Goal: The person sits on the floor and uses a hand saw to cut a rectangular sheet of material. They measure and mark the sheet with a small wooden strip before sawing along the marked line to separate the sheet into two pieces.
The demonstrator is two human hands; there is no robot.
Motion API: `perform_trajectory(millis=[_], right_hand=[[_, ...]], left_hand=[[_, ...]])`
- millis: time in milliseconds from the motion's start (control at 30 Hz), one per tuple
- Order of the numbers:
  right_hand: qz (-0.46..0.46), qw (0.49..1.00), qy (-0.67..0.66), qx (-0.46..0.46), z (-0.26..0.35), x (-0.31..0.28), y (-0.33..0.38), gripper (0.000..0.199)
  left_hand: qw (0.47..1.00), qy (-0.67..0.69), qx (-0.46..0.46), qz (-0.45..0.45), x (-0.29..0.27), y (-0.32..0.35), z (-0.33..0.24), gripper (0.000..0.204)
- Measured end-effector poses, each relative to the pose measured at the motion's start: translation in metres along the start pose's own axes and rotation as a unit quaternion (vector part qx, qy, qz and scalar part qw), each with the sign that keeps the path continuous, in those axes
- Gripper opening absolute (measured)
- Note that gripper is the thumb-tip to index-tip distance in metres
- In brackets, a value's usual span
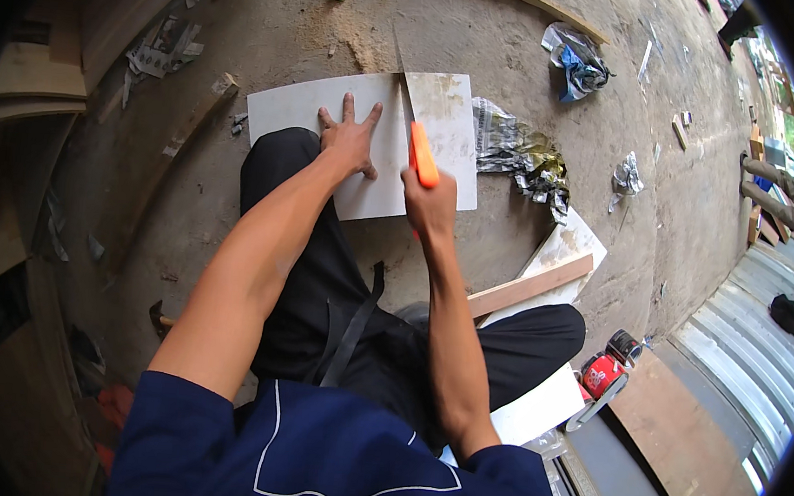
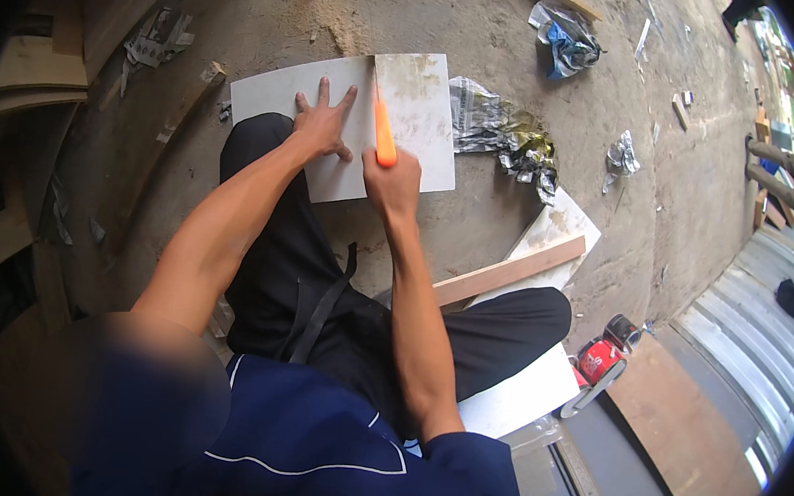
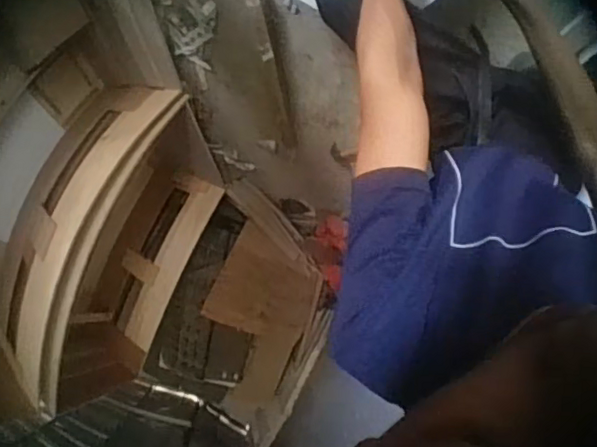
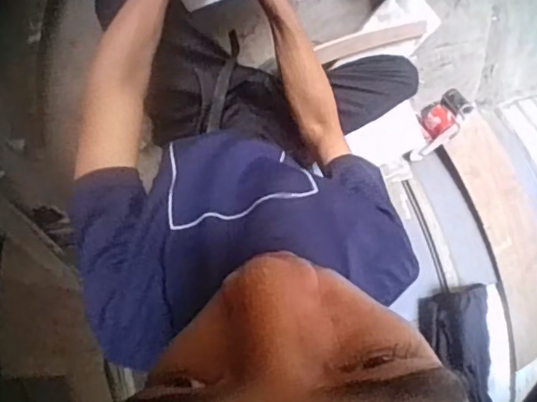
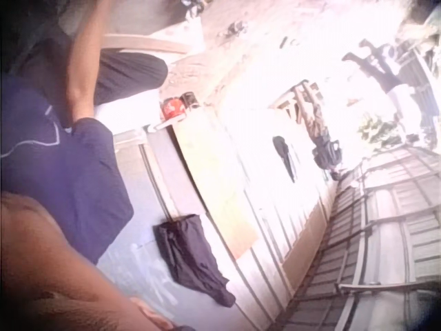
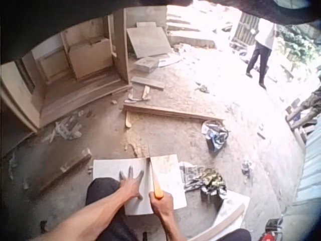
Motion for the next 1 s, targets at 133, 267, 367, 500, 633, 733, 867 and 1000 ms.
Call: perform_trajectory(millis=[133,267,367,500,633,733,867,1000], right_hand=[[-0.003,0.999,-0.026,-0.046,0.022,-0.01,0.057,0.025],[0.013,1.0,0.012,-0.015,0.007,0.005,-0.005,0.027],[-0.004,1.0,-0.007,-0.006,-0.002,0.01,-0.042,0.028],[0.012,0.998,-0.013,-0.052,0.003,-0.005,0.046,0.023],[0.023,0.998,-0.017,-0.054,0.01,-0.005,0.051,0.024],[-0.008,0.999,-0.031,0.012,-0.016,0.008,-0.032,0.029],[0.001,1.0,-0.018,0.002,-0.011,0.008,-0.007,0.029],[-0.02,0.997,-0.066,-0.026,0.014,-0.016,0.079,0.026]], left_hand=[[1.0,-0.017,-0.011,0.004,-0.002,-0.003,0.017,0.131],[1.0,-0.021,0.019,-0.002,0.004,-0.007,0.001,0.131],[1.0,-0.019,0.02,0.001,0.007,-0.009,-0.008,0.129],[1.0,-0.001,-0.014,0.009,0.006,-0.007,0.014,0.127],[0.999,0.004,-0.033,0.011,0.008,-0.005,0.019,0.128],[1.0,-0.01,0.003,-0.01,0.002,-0.011,-0.009,0.128],[1.0,-0.006,0.004,0.008,0.003,-0.006,-0.004,0.128],[0.999,-0.005,-0.031,0.023,-0.001,-0.004,0.019,0.127]])
Point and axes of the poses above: each hand's wrist, its own y-axis away from the middle knuckle, its own x-axis out of the palm, z = x × y, the point moved 10 cm from there along -y, towards the middle knuckle, and after that the axes turned 15 degrees about -x, right-handed, at the moved point
